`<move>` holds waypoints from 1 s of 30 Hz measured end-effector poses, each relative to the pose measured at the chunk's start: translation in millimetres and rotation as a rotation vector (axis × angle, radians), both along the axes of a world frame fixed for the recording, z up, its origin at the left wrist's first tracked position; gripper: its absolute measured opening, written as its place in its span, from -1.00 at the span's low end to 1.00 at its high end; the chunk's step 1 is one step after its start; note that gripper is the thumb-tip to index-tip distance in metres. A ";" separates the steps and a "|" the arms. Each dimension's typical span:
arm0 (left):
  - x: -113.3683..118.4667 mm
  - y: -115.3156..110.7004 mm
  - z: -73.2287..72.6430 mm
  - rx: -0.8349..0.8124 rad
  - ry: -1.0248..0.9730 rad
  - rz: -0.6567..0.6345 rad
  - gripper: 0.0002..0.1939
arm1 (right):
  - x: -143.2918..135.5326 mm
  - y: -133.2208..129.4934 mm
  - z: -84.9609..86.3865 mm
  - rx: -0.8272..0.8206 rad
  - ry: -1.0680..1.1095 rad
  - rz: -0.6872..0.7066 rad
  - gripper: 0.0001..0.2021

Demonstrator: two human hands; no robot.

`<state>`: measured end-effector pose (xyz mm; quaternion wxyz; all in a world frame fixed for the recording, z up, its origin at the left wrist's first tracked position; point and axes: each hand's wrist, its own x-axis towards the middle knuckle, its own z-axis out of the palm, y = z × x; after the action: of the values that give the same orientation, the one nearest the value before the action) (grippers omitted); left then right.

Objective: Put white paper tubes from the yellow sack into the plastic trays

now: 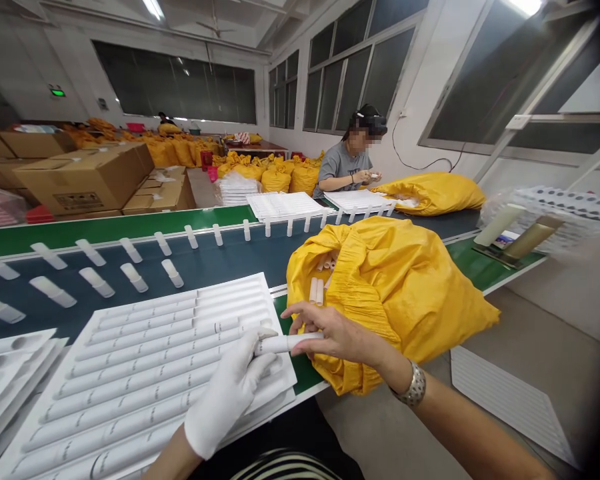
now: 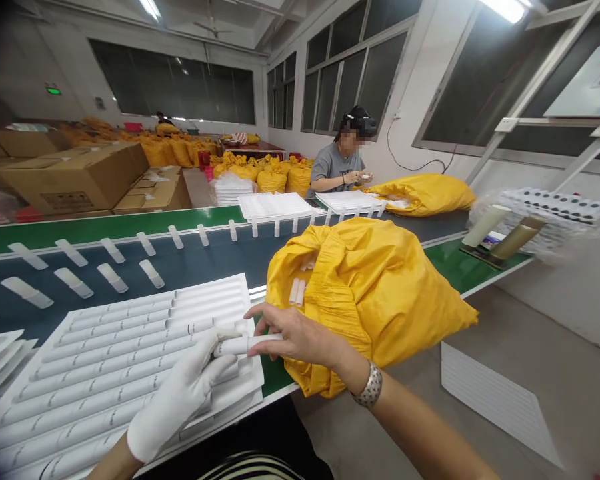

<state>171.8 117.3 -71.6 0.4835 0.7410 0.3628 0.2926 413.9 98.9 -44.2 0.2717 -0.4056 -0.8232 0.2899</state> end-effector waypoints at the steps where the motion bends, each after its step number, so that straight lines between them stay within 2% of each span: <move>1: -2.1 -1.2 1.5 -0.020 -0.004 -0.008 -0.74 | 0.5 -1.4 0.1 0.038 -0.027 0.008 -0.50; 5: -9.7 -5.4 8.8 -0.041 0.016 -0.032 -0.69 | 4.0 -6.1 -3.3 0.217 -0.130 0.059 -0.69; 7: -11.4 -9.1 7.6 0.018 0.051 -0.028 -0.70 | 4.3 -8.3 -5.0 0.225 -0.140 0.079 -0.68; 13: -10.5 -22.1 -15.6 0.266 0.097 -0.035 -0.64 | -2.5 -13.4 -6.9 0.005 -0.114 0.070 -0.69; 16: -8.6 -23.8 -26.0 0.322 0.133 -0.072 -0.66 | -8.6 -12.9 -10.2 -0.067 -0.104 0.051 -0.69; 18: -6.1 -22.2 -28.2 0.344 0.178 -0.095 -0.66 | -14.5 -10.4 -12.1 -0.100 -0.127 0.046 -0.66; 21: -0.1 -11.4 -22.2 0.412 0.252 -0.163 -0.69 | -21.9 -1.5 -11.3 -0.165 -0.181 0.041 -0.55; 23: 2.8 8.2 -14.0 0.429 0.310 -0.161 -0.74 | -19.1 8.7 -8.4 -0.200 -0.181 0.031 -0.46; 25: 0.0 42.8 -5.7 0.366 0.380 -0.022 -0.74 | -5.8 22.3 -6.7 -0.188 -0.147 -0.043 -0.43; 27: -11.2 91.5 0.4 0.279 0.429 0.191 -0.73 | 16.0 36.3 -9.5 -0.101 -0.149 -0.192 -0.56; 30: -38.4 176.4 1.8 0.255 0.454 0.455 -0.81 | 50.8 48.0 -22.7 0.075 -0.325 -0.345 -0.80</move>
<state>133.4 293.7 -69.8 0.2162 0.7419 0.5774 0.2637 464.7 146.9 -66.9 0.1961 -0.5710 -0.7849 0.1394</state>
